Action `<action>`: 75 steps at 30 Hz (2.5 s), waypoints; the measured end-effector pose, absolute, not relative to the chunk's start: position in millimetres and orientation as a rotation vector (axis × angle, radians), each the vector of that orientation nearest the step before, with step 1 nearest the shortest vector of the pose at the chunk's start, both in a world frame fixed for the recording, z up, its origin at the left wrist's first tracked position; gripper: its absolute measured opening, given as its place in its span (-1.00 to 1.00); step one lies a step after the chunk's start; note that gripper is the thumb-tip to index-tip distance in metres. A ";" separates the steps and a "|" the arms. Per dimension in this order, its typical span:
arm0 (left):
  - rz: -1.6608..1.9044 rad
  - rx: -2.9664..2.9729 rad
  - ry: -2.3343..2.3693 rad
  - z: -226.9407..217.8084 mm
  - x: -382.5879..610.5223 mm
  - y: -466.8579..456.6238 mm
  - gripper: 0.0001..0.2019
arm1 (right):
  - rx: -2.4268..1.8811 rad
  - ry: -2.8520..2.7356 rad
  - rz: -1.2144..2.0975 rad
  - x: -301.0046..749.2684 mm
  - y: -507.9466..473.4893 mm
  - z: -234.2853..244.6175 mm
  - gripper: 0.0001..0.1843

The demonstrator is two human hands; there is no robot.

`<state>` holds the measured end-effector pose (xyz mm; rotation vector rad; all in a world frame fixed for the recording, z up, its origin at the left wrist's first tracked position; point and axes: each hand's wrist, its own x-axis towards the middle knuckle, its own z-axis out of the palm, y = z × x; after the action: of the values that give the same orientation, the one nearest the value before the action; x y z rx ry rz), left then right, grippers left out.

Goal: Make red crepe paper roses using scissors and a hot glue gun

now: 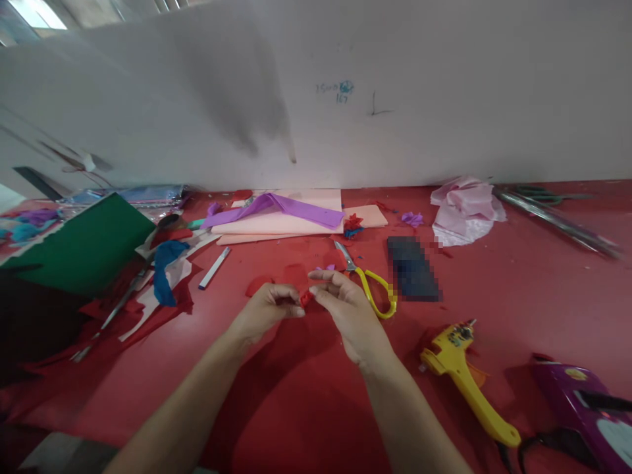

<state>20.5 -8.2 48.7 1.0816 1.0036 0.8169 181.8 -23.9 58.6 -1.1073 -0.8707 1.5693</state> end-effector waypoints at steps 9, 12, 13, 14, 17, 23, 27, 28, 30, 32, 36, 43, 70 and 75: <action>0.805 1.159 0.960 49.2 19.6 -9.5 -0.92 | -1.085 -0.814 1.653 182.6 -22.5 60.6 -0.67; 0.755 1.226 0.940 46.8 18.0 -8.7 -0.94 | -1.097 -0.902 1.663 183.4 -22.3 62.8 -0.68; 0.729 1.254 0.937 45.9 17.5 -8.1 -0.95 | -1.119 -0.948 1.657 184.3 -22.2 63.6 -0.69; 0.702 1.283 0.933 45.1 17.0 -7.5 -0.95 | -1.149 -1.000 1.644 185.5 -22.0 64.2 -0.71; 0.616 1.340 0.909 43.7 15.1 -5.9 -0.95 | -1.203 -1.200 1.614 190.7 -20.9 63.7 -0.77; 0.357 1.369 0.848 43.6 9.8 -4.9 -0.96 | -1.132 -1.496 1.786 199.6 -20.9 59.3 -0.73; 0.330 1.392 0.812 40.3 6.2 -3.8 -0.96 | -1.120 -1.505 1.823 201.1 -21.4 60.1 -0.64; 0.330 1.390 0.806 39.1 5.7 -3.6 -0.95 | -1.120 -1.505 1.822 200.8 -21.5 60.5 -0.62; 0.332 1.374 0.805 37.1 5.3 -3.3 -0.94 | -1.128 -1.491 1.814 199.3 -21.9 61.1 -0.59; 0.358 1.329 0.816 36.8 6.2 -3.6 -0.94 | -1.128 -1.431 1.780 197.0 -22.3 61.5 -0.58; 0.523 1.209 0.877 42.8 10.4 -5.2 -0.92 | -1.060 -1.110 1.643 193.0 -21.4 61.1 -0.70; 0.816 0.994 0.949 47.1 13.0 -5.6 -0.85 | -1.047 -0.718 1.754 188.7 -19.3 62.0 -0.58; 0.991 0.977 1.099 48.0 22.1 -9.2 -0.84 | -1.206 -0.999 1.390 176.0 -28.4 64.2 -0.57; 0.991 0.975 1.132 42.5 21.5 -9.6 -0.85 | -1.195 -0.999 1.363 175.6 -28.2 59.9 -0.56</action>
<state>21.5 -9.6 42.5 0.9747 1.1317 0.9912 175.6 -28.2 59.9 -1.1952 -0.9990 1.3625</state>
